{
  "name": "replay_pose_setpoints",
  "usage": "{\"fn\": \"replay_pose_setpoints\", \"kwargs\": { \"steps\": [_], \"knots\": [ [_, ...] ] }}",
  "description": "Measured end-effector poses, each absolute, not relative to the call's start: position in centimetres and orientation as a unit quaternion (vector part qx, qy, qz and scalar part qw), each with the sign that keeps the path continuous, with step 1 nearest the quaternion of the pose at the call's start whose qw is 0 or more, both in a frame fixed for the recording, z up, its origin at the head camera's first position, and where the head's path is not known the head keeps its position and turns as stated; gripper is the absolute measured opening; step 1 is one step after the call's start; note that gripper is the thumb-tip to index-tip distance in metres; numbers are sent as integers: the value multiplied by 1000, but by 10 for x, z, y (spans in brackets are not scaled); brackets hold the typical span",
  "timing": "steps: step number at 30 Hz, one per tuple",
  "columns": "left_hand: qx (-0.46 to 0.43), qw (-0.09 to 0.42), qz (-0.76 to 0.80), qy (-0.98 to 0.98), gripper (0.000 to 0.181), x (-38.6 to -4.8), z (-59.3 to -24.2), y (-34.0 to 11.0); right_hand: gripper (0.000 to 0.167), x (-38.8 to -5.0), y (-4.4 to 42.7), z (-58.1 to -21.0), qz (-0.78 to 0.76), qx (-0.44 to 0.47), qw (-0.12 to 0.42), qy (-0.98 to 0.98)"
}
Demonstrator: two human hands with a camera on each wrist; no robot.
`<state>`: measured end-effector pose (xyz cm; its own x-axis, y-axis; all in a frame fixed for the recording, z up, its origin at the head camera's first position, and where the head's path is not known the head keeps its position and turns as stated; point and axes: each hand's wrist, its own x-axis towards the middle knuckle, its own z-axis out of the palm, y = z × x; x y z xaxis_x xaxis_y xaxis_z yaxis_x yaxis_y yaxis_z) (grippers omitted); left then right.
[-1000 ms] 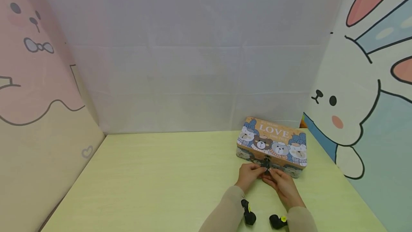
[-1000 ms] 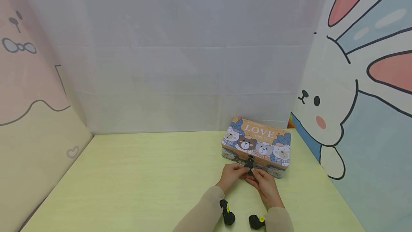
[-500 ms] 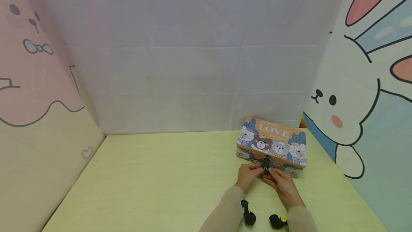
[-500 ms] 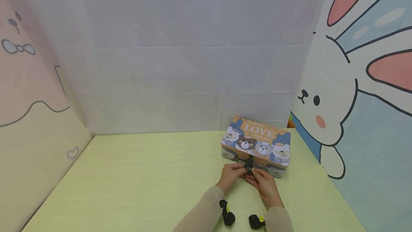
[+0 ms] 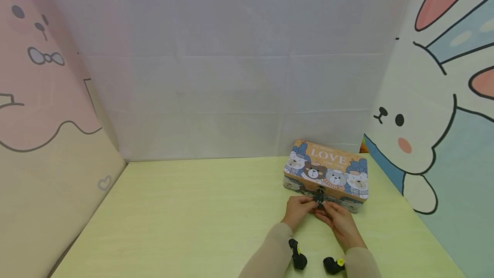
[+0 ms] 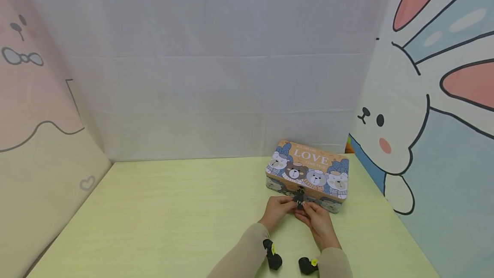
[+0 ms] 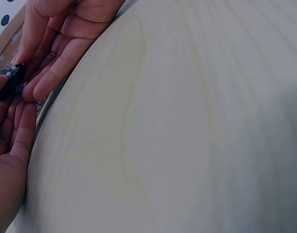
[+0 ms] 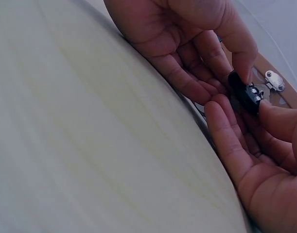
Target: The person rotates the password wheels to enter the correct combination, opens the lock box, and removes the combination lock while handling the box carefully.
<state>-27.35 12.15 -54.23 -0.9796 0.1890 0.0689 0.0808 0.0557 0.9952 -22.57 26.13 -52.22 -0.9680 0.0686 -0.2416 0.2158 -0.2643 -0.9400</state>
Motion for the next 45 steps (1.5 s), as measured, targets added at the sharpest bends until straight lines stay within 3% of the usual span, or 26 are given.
{"fn": "replay_pose_setpoints", "kwargs": {
  "steps": [35,45],
  "knots": [
    [85,23,685,723,11,-272,-541,123,36,-225,261,-520,-790,122,45,599],
    [82,31,695,714,24,-268,-538,120,36,-226,260,-519,-788,127,46,601]
  ]
}}
